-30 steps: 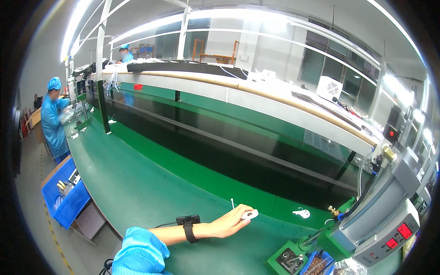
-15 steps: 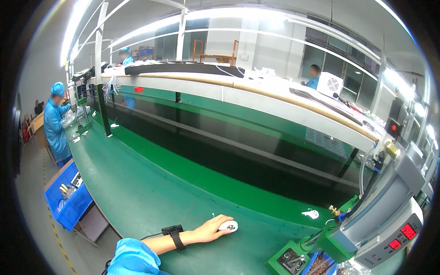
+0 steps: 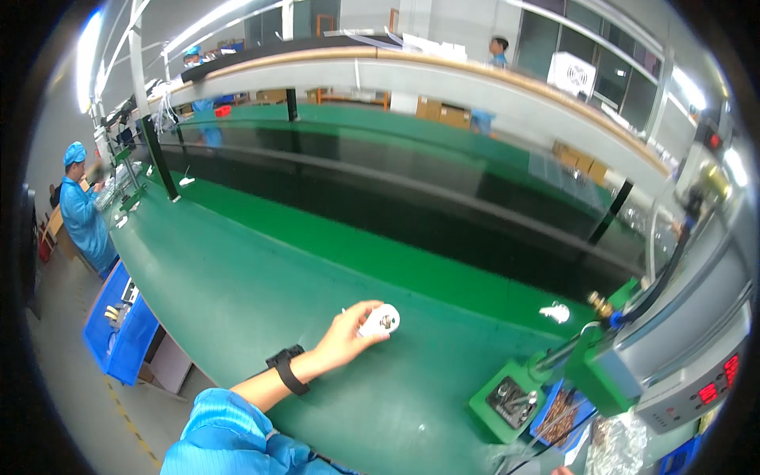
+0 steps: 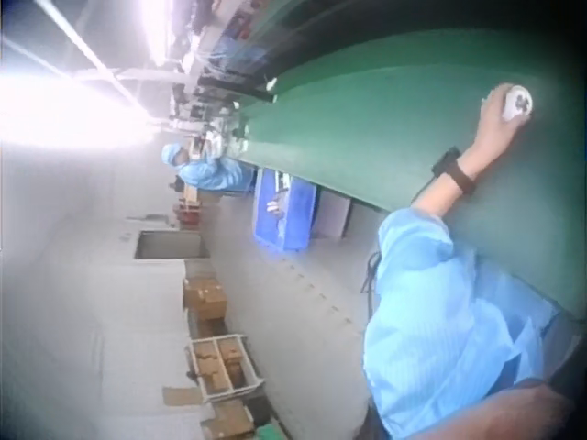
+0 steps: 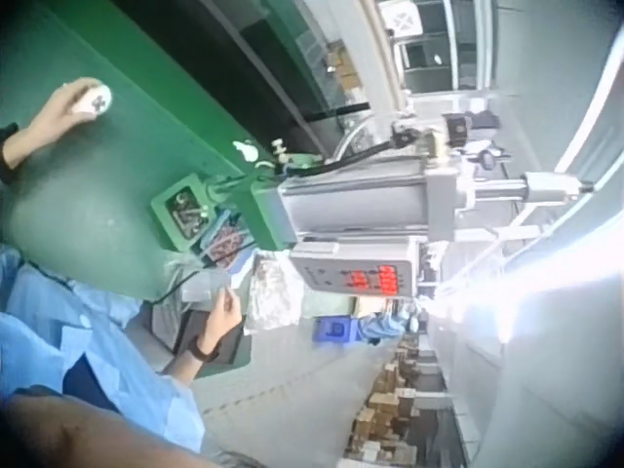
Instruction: Using a small pneumatic press to assemble circular components with small metal pins.
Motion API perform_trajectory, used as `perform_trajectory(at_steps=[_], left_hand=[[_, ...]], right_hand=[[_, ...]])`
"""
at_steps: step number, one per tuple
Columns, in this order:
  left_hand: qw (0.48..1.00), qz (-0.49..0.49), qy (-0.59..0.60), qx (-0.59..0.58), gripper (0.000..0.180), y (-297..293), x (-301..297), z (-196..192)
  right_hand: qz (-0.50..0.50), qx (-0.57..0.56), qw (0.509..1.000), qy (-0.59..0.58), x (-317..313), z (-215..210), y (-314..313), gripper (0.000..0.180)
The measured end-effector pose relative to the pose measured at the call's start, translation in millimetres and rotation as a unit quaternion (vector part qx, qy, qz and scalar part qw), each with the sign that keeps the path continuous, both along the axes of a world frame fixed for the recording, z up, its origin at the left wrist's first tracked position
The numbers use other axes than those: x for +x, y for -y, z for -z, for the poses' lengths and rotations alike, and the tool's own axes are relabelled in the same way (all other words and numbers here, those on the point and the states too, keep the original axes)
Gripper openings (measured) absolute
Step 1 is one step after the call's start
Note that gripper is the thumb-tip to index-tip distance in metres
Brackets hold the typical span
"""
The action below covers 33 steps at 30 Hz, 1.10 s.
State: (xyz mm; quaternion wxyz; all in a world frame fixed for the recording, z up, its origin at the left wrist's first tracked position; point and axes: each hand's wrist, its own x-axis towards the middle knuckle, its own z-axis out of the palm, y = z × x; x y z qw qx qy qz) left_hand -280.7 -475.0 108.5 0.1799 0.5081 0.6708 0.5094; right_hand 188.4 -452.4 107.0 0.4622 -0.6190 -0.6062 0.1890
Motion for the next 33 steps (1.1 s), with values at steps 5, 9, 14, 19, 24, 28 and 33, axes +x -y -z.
perform_trajectory(at_steps=[5, 9, 14, 19, 24, 28, 33], left_hand=[[0.998, -0.055, -0.018, -0.013, 0.058, 22.1, -1.7, -4.8], [1.000, -0.003, 0.011, -0.011, 0.057, 16.4, 7.4, -12.2], [0.982, 0.189, 0.018, -0.021, 0.059, -22.3, 72.6, -58.9], [0.952, 0.299, -0.025, 0.059, 0.058, -72.2, 147.0, -66.9], [0.951, 0.300, -0.074, 0.024, 0.052, -90.4, 175.4, -65.3], [0.947, 0.297, -0.121, -0.002, 0.047, -99.3, 184.1, -58.4], [0.944, 0.298, -0.142, -0.033, 0.047, -102.1, 181.4, -65.5]], right_hand=[[0.056, -0.008, 0.998, -0.008, 4.0, 6.5, 14.7, 0.018], [0.094, 0.022, 0.992, -0.087, 18.7, 30.2, 13.4, 0.013], [0.066, 0.058, 0.996, -0.023, -17.9, 3.9, 15.0, 0.013], [0.092, 0.076, 0.993, -0.001, -12.1, -8.7, 45.7, 0.015], [0.152, 0.046, 0.987, -0.011, 9.4, 6.5, 79.0, 0.013], [0.208, 0.023, 0.978, -0.022, 21.8, 21.0, 102.5, 0.009], [0.233, 0.012, 0.968, -0.094, 15.0, 28.5, 102.2, 0.009]])
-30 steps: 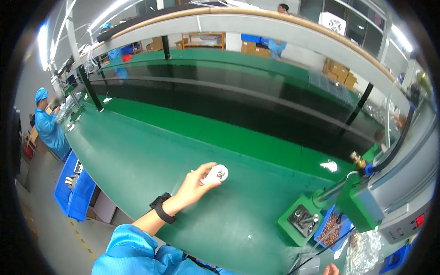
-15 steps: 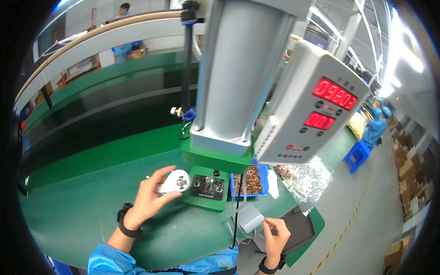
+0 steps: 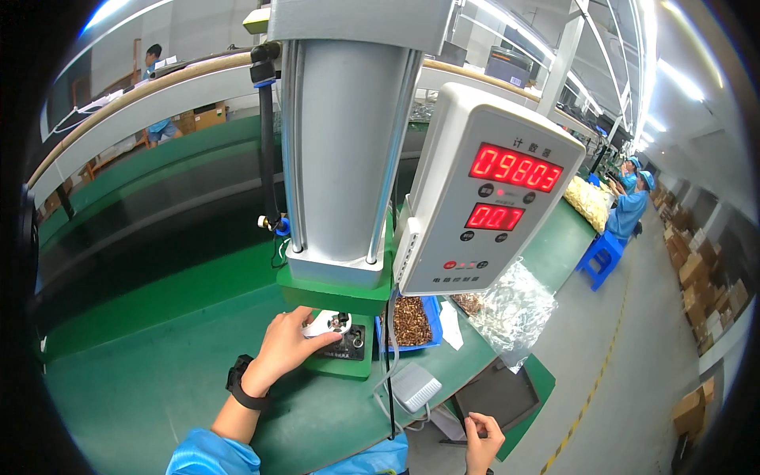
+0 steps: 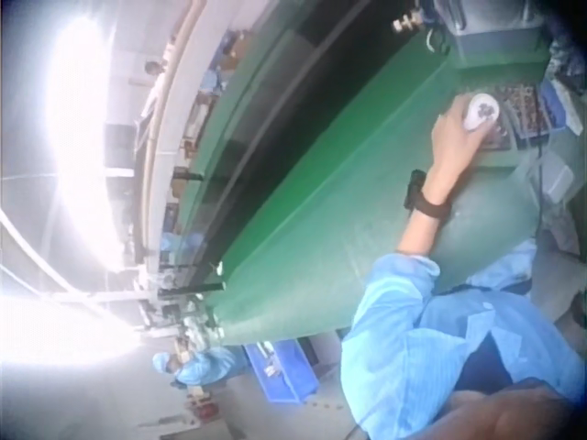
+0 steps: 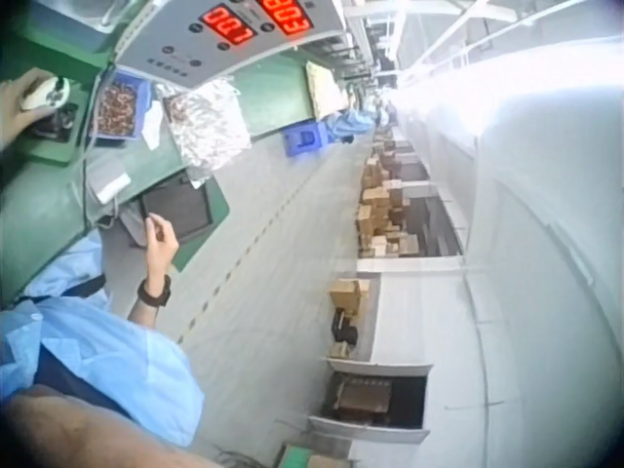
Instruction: Using a small pneumatic press to assemble circular components with small metal pins.
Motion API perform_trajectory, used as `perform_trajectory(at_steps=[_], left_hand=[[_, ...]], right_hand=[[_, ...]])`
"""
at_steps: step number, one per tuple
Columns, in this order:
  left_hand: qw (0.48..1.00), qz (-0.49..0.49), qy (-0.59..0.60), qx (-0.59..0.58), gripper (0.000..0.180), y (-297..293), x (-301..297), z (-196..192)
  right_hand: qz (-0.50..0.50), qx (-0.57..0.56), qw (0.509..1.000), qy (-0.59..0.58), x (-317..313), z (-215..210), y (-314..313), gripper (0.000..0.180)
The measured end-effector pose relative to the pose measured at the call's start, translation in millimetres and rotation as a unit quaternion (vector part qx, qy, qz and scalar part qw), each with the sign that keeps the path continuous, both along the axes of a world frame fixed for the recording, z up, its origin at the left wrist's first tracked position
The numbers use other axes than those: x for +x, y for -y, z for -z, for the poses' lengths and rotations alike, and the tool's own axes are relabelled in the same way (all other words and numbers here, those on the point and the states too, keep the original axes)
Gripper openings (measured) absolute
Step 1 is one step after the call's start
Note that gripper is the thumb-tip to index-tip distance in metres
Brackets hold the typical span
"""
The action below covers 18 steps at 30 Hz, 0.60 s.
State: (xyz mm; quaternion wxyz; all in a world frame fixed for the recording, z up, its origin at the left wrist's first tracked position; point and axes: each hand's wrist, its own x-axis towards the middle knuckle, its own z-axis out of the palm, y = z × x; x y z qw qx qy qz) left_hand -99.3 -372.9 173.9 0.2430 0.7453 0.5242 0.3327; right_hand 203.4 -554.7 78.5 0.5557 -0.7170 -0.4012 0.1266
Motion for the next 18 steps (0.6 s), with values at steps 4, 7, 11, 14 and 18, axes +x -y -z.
perform_trajectory(at_steps=[4, 7, 11, 14, 18], left_hand=[[1.000, -0.013, -0.020, 0.005, 0.050, 0.2, 0.3, -4.6], [0.999, -0.031, -0.016, 0.014, 0.051, 1.4, 1.7, -3.6], [0.994, -0.015, -0.065, -0.090, 0.049, -9.2, 10.9, -15.9], [0.999, 0.021, -0.021, -0.017, 0.045, -16.9, 8.5, 10.8], [0.993, 0.039, 0.089, -0.069, 0.052, -20.4, -5.6, 18.0]], right_hand=[[-0.029, 0.008, 0.998, 0.053, -9.0, -7.1, -14.3, 0.008], [-0.028, 0.010, 0.998, 0.063, -12.1, -8.4, -17.6, 0.009], [-0.008, 0.002, 0.997, 0.077, -5.5, -6.4, -11.2, 0.009], [0.004, -0.005, 0.997, 0.080, -11.0, -8.7, -14.3, 0.010], [-0.066, 0.025, 0.989, 0.131, -24.4, -21.0, -28.5, 0.010]])
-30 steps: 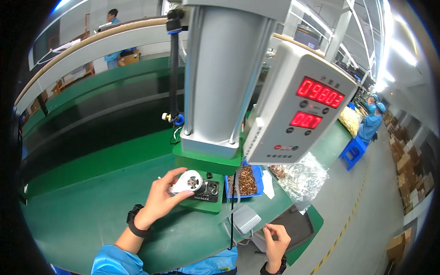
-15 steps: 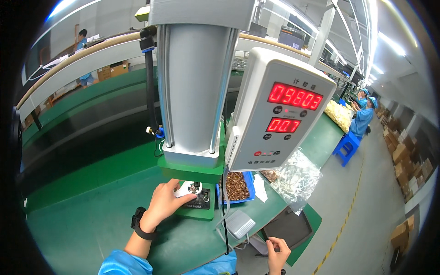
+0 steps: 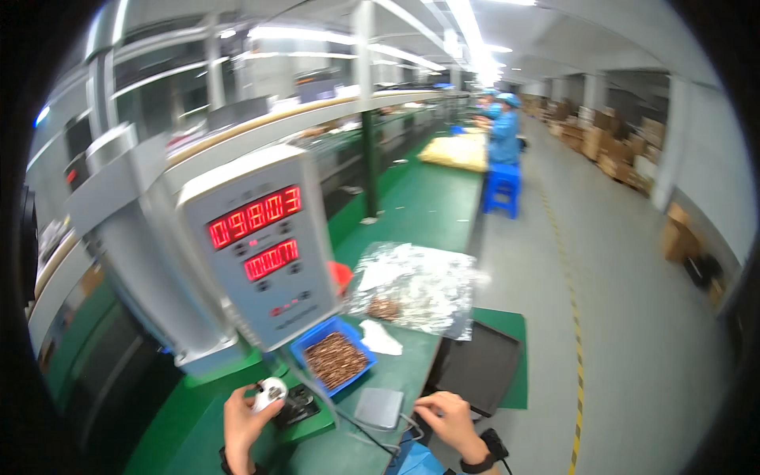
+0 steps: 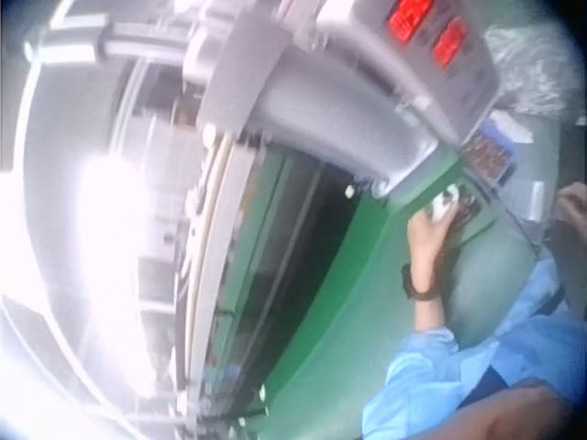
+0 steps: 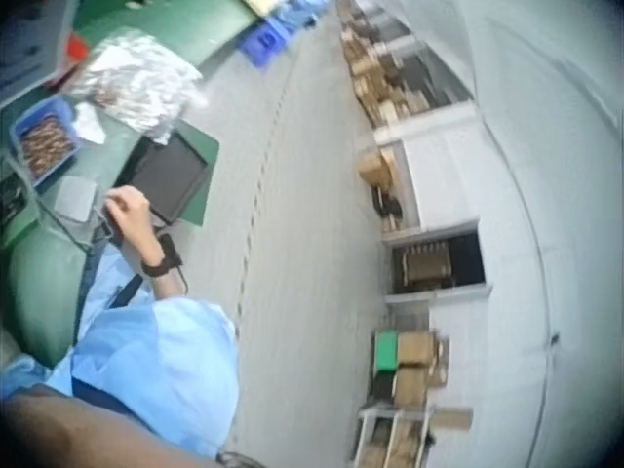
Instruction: Using a small pneumatic press to assemble circular components with small metal pins.
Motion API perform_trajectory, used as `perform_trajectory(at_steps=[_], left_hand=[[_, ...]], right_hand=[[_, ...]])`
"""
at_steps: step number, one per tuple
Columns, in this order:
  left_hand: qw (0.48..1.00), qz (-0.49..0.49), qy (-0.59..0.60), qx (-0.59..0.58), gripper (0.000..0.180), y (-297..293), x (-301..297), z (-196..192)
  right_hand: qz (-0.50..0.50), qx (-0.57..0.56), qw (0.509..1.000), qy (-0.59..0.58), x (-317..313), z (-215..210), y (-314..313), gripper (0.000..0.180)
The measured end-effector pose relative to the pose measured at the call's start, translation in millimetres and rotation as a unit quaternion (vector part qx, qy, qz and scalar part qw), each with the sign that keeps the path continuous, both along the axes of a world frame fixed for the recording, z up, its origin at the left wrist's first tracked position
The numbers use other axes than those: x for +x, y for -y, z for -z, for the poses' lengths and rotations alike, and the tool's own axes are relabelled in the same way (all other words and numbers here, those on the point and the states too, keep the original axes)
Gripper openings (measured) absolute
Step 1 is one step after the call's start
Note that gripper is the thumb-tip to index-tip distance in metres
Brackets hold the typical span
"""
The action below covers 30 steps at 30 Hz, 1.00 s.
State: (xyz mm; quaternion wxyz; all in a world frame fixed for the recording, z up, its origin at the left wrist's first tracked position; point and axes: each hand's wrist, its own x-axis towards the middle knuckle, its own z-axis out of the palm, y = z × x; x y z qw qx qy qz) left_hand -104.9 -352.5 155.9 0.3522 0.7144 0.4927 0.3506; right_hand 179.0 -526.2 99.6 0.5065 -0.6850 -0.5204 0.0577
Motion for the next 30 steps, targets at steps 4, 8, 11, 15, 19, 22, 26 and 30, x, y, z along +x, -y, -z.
perform_trajectory(at_steps=[4, 8, 11, 15, 19, 22, 26, 30], left_hand=[[0.999, 0.023, 0.019, -0.034, 0.052, -11.6, -6.0, 2.9], [0.996, 0.010, -0.091, 0.012, 0.039, 11.8, 10.3, -29.1], [0.997, 0.022, -0.080, 0.004, 0.041, 5.8, 4.9, -24.4], [0.997, 0.006, -0.079, -0.018, 0.039, 0.5, 2.4, -16.3], [0.997, 0.058, -0.045, -0.027, 0.035, -4.2, 1.3, -9.3], [0.996, 0.072, -0.038, -0.030, 0.033, -1.5, 4.5, -13.0], [0.996, 0.093, -0.002, 0.010, 0.049, -3.9, -5.5, -7.0], [0.995, 0.076, -0.050, 0.051, 0.057, -8.4, -0.9, -2.6]], right_hand=[[0.006, -0.004, 1.000, 0.005, -4.1, 0.5, -1.3, 0.010], [-0.002, -0.022, 1.000, 0.002, -3.9, 2.4, 5.3, 0.010], [0.020, -0.039, 0.999, 0.016, -2.5, 2.7, 9.1, 0.010], [0.026, -0.025, 0.999, 0.009, -4.4, 3.4, 5.8, 0.010], [0.003, -0.013, 1.000, 0.001, -10.6, 6.8, 3.2, 0.010], [-0.022, 0.012, 1.000, -0.009, -16.2, 8.0, -0.3, 0.010], [-0.072, 0.059, 0.996, 0.008, -18.5, -4.6, -18.7, 0.007], [-0.075, 0.109, 0.991, 0.034, -18.3, -24.1, -41.0, 0.008]])
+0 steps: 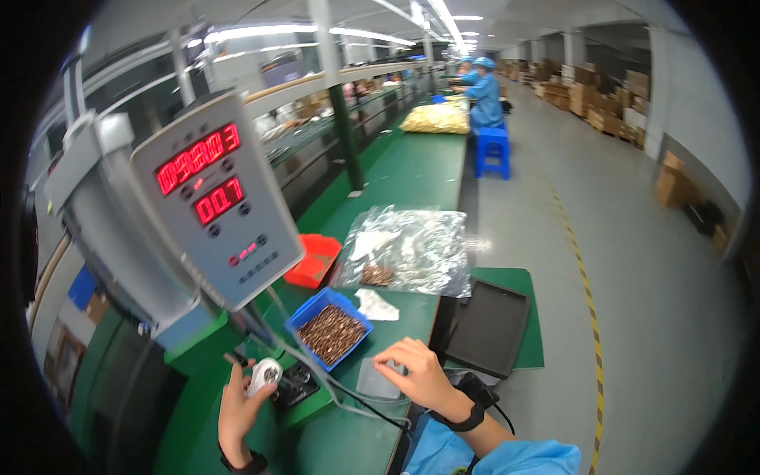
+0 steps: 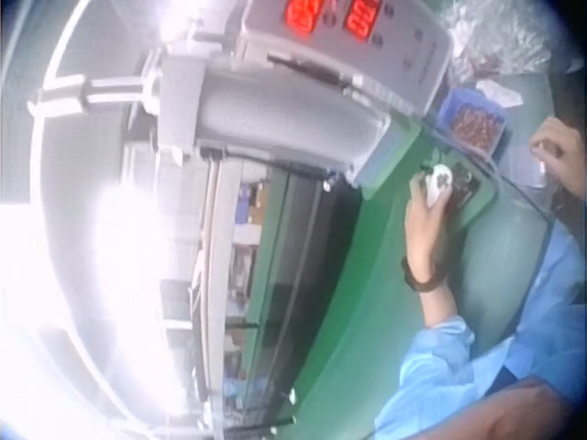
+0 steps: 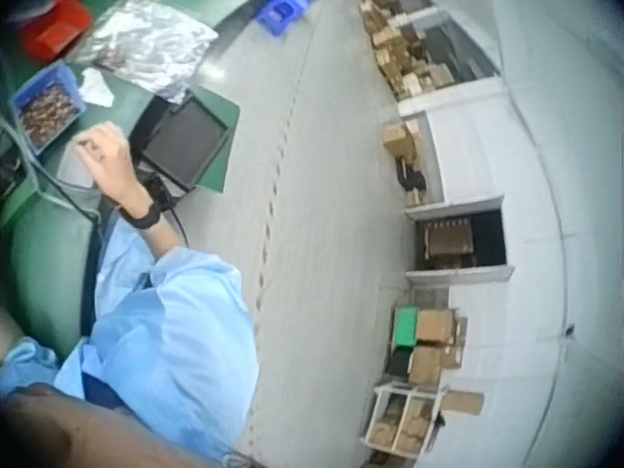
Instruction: Using a small pneumatic press to assemble circular components with small metal pins.
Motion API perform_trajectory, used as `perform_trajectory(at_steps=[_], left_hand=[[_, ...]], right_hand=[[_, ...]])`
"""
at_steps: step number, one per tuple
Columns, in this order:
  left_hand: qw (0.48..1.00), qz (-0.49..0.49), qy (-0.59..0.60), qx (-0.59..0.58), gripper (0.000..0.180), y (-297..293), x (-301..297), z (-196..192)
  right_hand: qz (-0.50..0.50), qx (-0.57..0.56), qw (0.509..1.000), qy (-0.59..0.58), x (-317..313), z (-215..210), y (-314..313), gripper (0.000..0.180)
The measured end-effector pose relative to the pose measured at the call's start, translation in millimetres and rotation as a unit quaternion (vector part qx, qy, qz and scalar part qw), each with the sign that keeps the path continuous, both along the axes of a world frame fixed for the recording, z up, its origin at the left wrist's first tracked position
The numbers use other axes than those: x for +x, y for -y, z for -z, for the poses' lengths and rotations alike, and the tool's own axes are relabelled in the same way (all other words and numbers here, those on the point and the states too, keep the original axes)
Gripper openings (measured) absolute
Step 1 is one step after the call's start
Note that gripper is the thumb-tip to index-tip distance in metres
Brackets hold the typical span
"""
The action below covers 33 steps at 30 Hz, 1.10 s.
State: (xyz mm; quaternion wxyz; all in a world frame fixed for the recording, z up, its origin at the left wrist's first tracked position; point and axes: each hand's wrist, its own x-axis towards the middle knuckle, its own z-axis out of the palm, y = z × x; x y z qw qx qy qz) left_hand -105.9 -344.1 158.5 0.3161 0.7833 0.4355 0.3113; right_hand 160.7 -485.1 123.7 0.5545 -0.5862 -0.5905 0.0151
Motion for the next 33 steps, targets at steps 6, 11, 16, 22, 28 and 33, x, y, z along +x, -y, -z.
perform_trajectory(at_steps=[6, 11, 16, 22, 28, 33], left_hand=[[0.990, -0.031, -0.139, 0.016, 0.046, 18.5, -5.5, -30.7], [0.991, -0.037, -0.108, 0.069, 0.041, 19.2, -14.5, -19.9], [0.992, -0.030, -0.118, 0.042, 0.038, 19.7, -12.0, -24.2], [0.999, 0.013, -0.042, 0.018, 0.034, 10.6, -15.2, -15.7], [0.999, 0.012, -0.052, -0.001, 0.034, 9.8, -20.2, -15.8], [0.999, 0.021, -0.032, 0.013, 0.031, 6.4, -19.7, -16.0]], right_hand=[[-0.076, 0.009, 0.997, -0.020, -24.9, 17.0, -35.7, 0.011], [-0.034, -0.028, 0.999, -0.013, -33.4, 43.1, -46.5, 0.011], [-0.061, -0.030, 0.997, 0.024, -30.9, 59.0, -51.2, 0.013], [-0.011, -0.030, 0.999, -0.043, -26.6, 61.2, -47.2, 0.012], [-0.115, -0.074, 0.928, -0.346, -15.1, 35.7, -37.6, 0.010], [-0.140, -0.081, 0.970, -0.181, -14.7, -8.8, -38.6, 0.014]])
